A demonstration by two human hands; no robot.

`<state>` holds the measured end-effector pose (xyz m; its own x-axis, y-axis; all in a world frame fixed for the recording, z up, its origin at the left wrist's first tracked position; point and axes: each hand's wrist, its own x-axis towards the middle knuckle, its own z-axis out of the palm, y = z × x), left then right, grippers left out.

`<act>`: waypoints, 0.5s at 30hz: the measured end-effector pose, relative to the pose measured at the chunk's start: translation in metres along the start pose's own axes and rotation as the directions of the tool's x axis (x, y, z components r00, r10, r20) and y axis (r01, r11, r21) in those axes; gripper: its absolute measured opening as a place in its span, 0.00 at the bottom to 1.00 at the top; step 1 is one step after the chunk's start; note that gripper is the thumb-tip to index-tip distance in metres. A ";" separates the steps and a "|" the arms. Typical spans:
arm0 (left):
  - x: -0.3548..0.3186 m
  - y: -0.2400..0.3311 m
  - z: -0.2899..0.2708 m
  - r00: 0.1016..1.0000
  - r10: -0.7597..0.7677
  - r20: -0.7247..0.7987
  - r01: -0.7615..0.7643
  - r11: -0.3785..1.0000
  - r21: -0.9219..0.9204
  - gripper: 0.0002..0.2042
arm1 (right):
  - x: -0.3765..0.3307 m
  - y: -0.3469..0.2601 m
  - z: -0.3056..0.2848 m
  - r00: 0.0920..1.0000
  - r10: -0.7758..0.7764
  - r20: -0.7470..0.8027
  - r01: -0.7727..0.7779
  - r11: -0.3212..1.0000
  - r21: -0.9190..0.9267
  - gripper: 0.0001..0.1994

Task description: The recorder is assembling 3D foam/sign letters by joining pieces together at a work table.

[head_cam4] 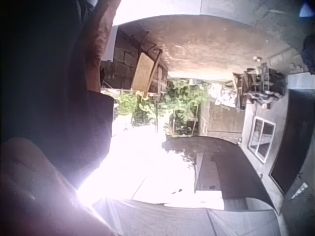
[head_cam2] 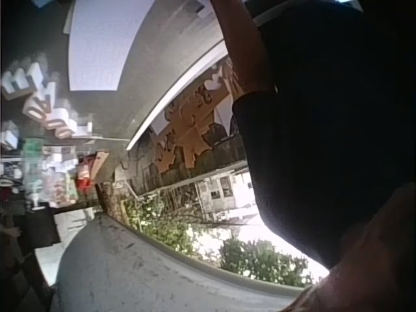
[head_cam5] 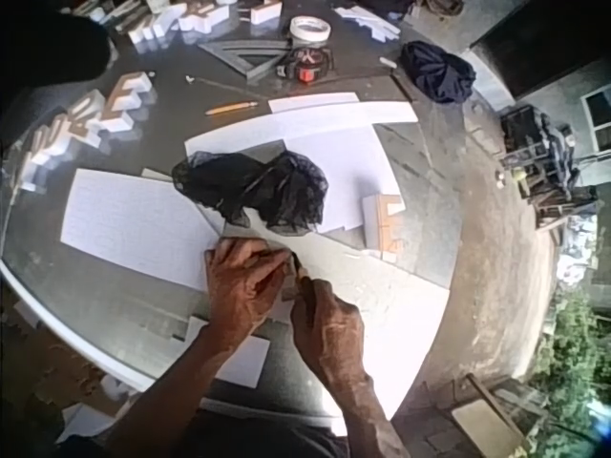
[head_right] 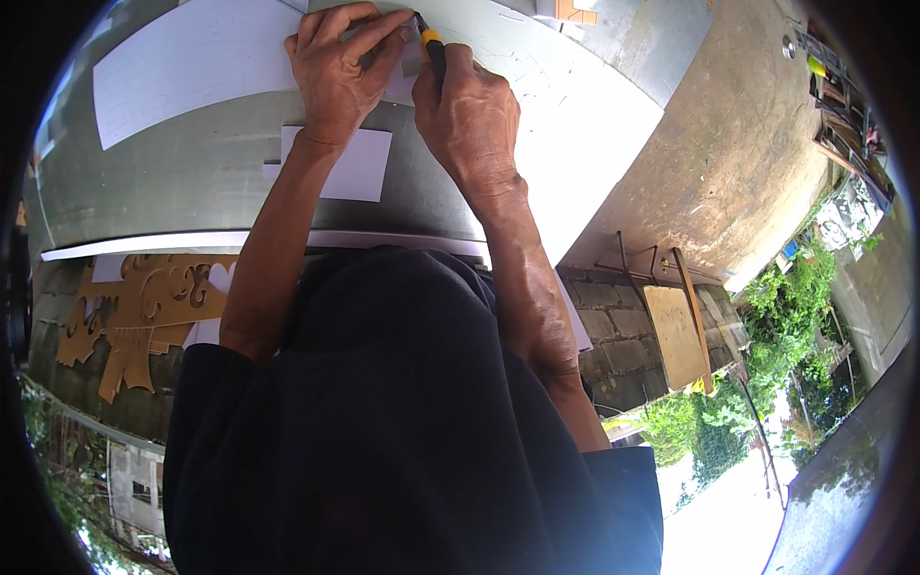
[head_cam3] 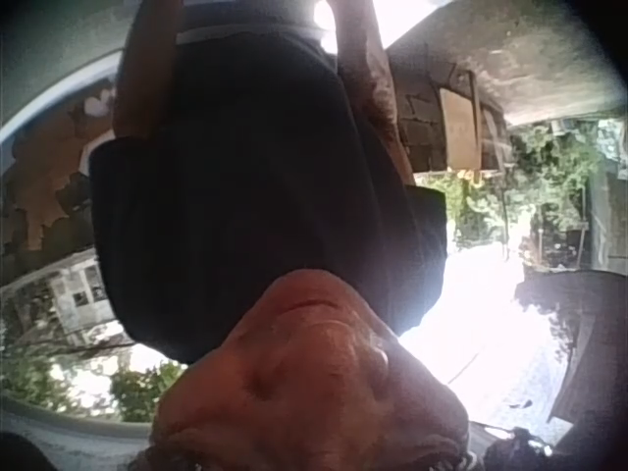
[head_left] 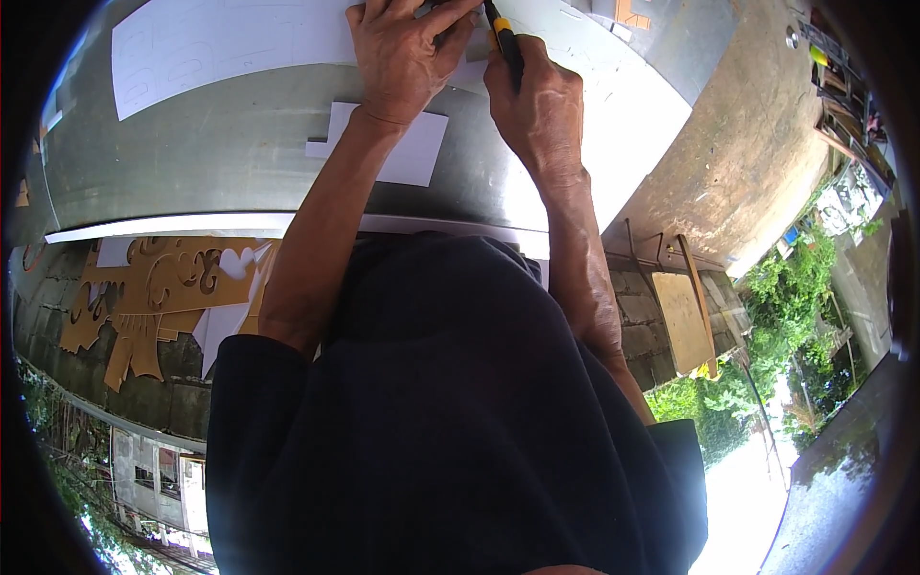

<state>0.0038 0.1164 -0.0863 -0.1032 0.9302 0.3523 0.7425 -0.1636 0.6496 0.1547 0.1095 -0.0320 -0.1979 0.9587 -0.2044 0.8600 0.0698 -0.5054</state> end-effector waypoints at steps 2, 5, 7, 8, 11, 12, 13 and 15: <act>0.000 0.000 0.001 1.000 0.003 -0.004 -0.003 1.000 0.006 0.09 | 0.000 0.001 0.001 1.000 -0.010 -0.002 0.010 1.000 -0.012 0.09; 0.001 0.001 0.001 1.000 -0.004 -0.019 0.004 1.000 -0.005 0.08 | 0.000 0.000 0.000 1.000 0.003 0.009 -0.003 1.000 -0.021 0.09; 0.000 0.001 0.001 0.999 -0.015 -0.031 0.014 1.000 -0.022 0.08 | 0.001 0.000 0.000 1.000 -0.007 0.003 0.008 1.000 -0.025 0.09; -0.001 0.000 0.001 0.999 -0.028 -0.028 0.027 0.999 -0.029 0.09 | 0.001 0.000 0.000 1.000 -0.018 -0.004 0.018 0.999 -0.027 0.09; -0.002 -0.003 0.003 0.999 -0.032 -0.028 0.032 0.999 -0.033 0.09 | 0.002 -0.001 -0.001 1.000 -0.014 0.004 0.014 0.999 -0.031 0.09; -0.002 -0.003 0.003 0.999 -0.023 -0.031 0.022 0.999 -0.029 0.09 | 0.002 -0.002 -0.001 1.000 -0.015 0.005 0.015 0.999 -0.031 0.09; -0.003 -0.003 0.004 0.999 -0.025 -0.031 0.024 0.999 -0.028 0.09 | 0.003 -0.002 -0.002 1.000 -0.020 0.003 0.020 0.999 -0.034 0.09; -0.002 -0.003 0.004 0.999 -0.030 -0.045 0.028 0.999 -0.035 0.09 | 0.003 -0.001 -0.002 1.000 -0.026 0.003 0.026 0.999 -0.038 0.09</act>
<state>0.0044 0.1166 -0.0911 -0.1548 0.9189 0.3628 0.7160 -0.1487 0.6821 0.1539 0.1126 -0.0303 -0.2214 0.9558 -0.1935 0.8719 0.1051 -0.4783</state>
